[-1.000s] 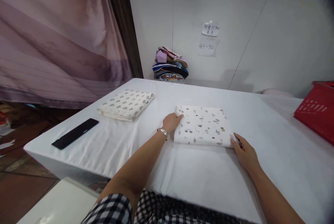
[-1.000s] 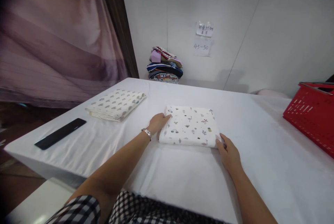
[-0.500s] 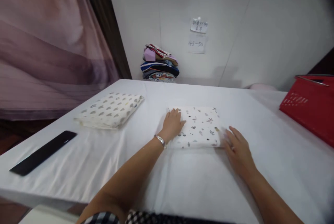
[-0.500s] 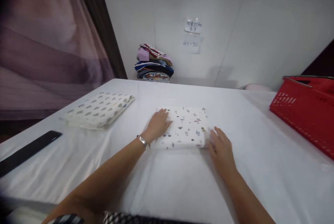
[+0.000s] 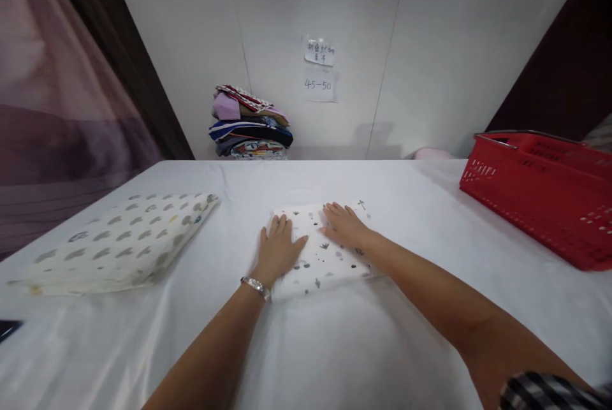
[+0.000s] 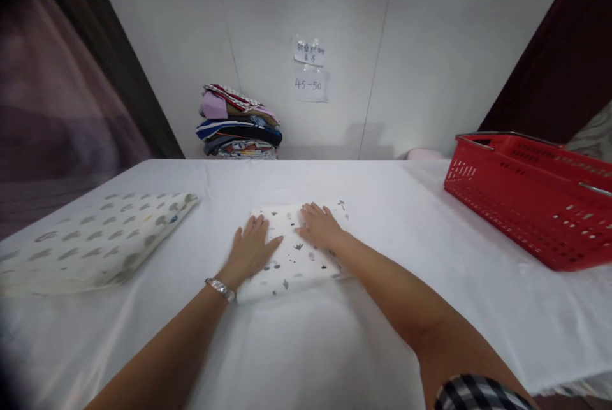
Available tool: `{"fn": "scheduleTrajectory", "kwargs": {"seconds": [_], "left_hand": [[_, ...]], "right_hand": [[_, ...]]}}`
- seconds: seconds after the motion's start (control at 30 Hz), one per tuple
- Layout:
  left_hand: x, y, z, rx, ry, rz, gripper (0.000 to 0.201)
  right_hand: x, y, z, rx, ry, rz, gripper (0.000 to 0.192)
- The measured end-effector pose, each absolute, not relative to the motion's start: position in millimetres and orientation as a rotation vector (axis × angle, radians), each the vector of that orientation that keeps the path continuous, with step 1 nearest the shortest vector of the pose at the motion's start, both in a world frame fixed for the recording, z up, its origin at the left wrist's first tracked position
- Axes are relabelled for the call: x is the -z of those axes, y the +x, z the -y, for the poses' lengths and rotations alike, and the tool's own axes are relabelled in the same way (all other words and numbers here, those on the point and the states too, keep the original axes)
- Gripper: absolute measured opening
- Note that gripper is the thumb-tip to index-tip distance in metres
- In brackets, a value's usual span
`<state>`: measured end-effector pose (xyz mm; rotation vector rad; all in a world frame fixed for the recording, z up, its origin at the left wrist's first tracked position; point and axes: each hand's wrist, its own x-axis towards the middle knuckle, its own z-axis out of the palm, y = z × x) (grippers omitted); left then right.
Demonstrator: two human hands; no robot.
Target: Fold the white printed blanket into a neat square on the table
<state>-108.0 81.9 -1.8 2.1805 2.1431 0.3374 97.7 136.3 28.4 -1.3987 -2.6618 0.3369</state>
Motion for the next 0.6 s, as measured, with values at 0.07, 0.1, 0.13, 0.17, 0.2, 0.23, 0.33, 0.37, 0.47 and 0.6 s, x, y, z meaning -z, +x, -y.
{"fn": "scheduleTrajectory", "kwargs": {"seconds": [0.07,0.1,0.13,0.17,0.2,0.23,0.33,0.37,0.47,0.6], "left_hand": [[2,-108,-82,-0.347,2.164,-2.151,0.067],[2,-109,-83,-0.349,2.158,-2.150,0.068],[2,-109,-83,-0.346,2.153,-2.149,0.068],[2,-109,-83,-0.339,2.147,-2.147,0.068],[2,-109,-83,-0.331,2.142,-2.146,0.069],[2,-108,-83,-0.322,2.139,-2.144,0.069],[-1,-109,-82,-0.300,2.147,-2.145,0.068],[-3,-109,-82,-0.292,2.156,-2.149,0.066],[-12,-110,-89,-0.293,2.243,-2.172,0.057],[-25,-115,-119,-0.283,2.444,-2.074,0.047]], "right_hand": [[-18,107,-158,-0.336,-1.500,2.644,0.072],[-13,111,-166,-0.325,-1.512,2.637,0.074],[-8,115,-170,-0.315,-1.510,2.631,0.075],[-4,117,-173,-0.302,-1.497,2.628,0.076],[-1,118,-174,-0.292,-1.485,2.628,0.076],[1,118,-173,-0.285,-1.479,2.629,0.076],[-1,116,-171,-0.290,-1.487,2.629,0.074],[-4,115,-171,-0.299,-1.490,2.628,0.072],[-15,116,-178,-0.314,-1.463,2.641,0.056],[-33,121,-204,-0.452,-1.593,2.661,0.050]]}}
